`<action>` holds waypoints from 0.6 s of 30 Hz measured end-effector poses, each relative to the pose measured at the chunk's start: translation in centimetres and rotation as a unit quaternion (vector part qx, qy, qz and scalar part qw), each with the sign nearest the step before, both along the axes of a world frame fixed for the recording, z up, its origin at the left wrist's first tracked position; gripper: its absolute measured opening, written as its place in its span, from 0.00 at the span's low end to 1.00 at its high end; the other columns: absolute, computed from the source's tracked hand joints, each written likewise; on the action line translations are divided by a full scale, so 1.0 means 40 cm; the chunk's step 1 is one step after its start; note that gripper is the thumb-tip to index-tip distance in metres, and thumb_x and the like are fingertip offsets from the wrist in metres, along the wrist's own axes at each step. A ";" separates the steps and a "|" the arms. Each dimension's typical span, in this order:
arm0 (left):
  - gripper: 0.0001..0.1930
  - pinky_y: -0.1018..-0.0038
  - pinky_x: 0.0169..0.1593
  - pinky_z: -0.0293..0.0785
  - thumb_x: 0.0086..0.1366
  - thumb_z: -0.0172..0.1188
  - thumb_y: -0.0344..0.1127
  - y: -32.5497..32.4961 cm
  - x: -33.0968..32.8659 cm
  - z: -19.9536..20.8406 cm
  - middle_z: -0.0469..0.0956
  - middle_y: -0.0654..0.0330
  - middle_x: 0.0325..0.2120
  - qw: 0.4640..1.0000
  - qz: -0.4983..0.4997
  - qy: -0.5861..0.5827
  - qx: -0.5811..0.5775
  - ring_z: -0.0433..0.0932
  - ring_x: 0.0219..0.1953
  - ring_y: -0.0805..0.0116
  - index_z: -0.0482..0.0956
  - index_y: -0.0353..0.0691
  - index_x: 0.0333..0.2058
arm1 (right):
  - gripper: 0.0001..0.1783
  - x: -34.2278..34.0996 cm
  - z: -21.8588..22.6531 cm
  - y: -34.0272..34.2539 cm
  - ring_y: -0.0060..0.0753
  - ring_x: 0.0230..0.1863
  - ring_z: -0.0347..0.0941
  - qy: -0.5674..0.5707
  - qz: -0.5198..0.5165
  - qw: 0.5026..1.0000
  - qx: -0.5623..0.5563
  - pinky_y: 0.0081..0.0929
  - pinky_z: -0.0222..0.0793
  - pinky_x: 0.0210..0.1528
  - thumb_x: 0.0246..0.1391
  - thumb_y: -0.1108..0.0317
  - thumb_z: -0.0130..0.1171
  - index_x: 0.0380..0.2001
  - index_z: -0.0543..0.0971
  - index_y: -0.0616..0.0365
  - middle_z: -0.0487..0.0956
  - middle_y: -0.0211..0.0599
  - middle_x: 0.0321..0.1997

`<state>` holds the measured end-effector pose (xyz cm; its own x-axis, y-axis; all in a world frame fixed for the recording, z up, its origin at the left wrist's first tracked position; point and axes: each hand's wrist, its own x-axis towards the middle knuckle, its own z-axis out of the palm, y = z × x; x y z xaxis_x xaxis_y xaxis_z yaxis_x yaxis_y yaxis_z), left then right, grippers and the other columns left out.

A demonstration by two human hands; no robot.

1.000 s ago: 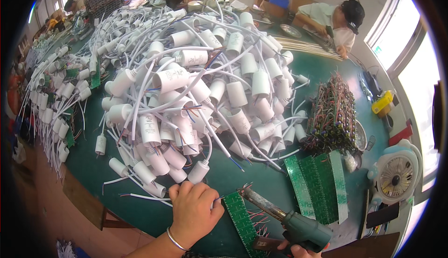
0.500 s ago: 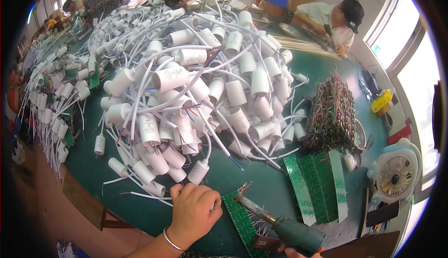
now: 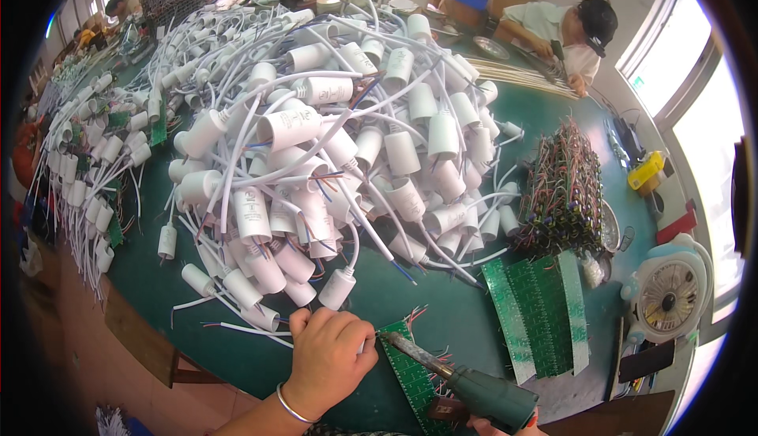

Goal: The person solders wires from white electrical components onto green circuit boards using a soldering tool, repeatedly taking components and boards from the table.

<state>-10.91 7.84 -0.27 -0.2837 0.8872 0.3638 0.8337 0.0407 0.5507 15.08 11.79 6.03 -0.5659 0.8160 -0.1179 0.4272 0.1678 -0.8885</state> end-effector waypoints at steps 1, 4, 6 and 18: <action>0.09 0.66 0.40 0.54 0.42 0.64 0.29 0.002 0.000 -0.001 0.74 0.69 0.23 1.000 0.000 0.000 0.000 0.69 0.30 0.66 0.73 0.47 0.22 | 0.16 -0.001 0.001 -0.001 0.43 0.40 0.76 0.003 -0.006 1.000 -0.009 0.33 0.70 0.44 0.47 0.70 0.63 0.41 0.78 0.63 0.80 0.44 0.40; 0.09 0.65 0.40 0.54 0.42 0.64 0.29 0.006 0.001 -0.002 0.74 0.69 0.23 1.000 -0.001 0.000 -0.002 0.69 0.30 0.66 0.73 0.47 0.22 | 0.16 -0.011 0.009 -0.005 0.38 0.37 0.76 0.007 -0.027 0.999 -0.018 0.32 0.71 0.42 0.49 0.67 0.63 0.41 0.77 0.64 0.80 0.43 0.37; 0.09 0.66 0.40 0.54 0.42 0.64 0.29 0.007 0.003 -0.002 0.74 0.69 0.23 1.000 0.000 0.002 -0.001 0.69 0.30 0.66 0.73 0.47 0.23 | 0.17 0.023 -0.011 0.011 0.36 0.35 0.76 -0.005 0.021 1.000 0.005 0.31 0.71 0.39 0.50 0.65 0.62 0.42 0.77 0.64 0.80 0.41 0.35; 0.07 0.67 0.42 0.56 0.46 0.62 0.33 -0.002 0.010 -0.013 0.72 0.69 0.25 0.999 0.013 0.032 0.033 0.70 0.32 0.67 0.73 0.48 0.25 | 0.26 0.090 -0.050 -0.036 0.28 0.29 0.72 0.175 -0.064 0.981 -0.050 0.29 0.70 0.34 0.56 0.60 0.56 0.53 0.70 0.67 0.79 0.38 0.37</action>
<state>-10.52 7.75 -0.79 -0.2811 0.8532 0.4394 0.8660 0.0282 0.4992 18.68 10.37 4.02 -0.4794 0.8774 -0.0172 0.1053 0.0381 -0.9937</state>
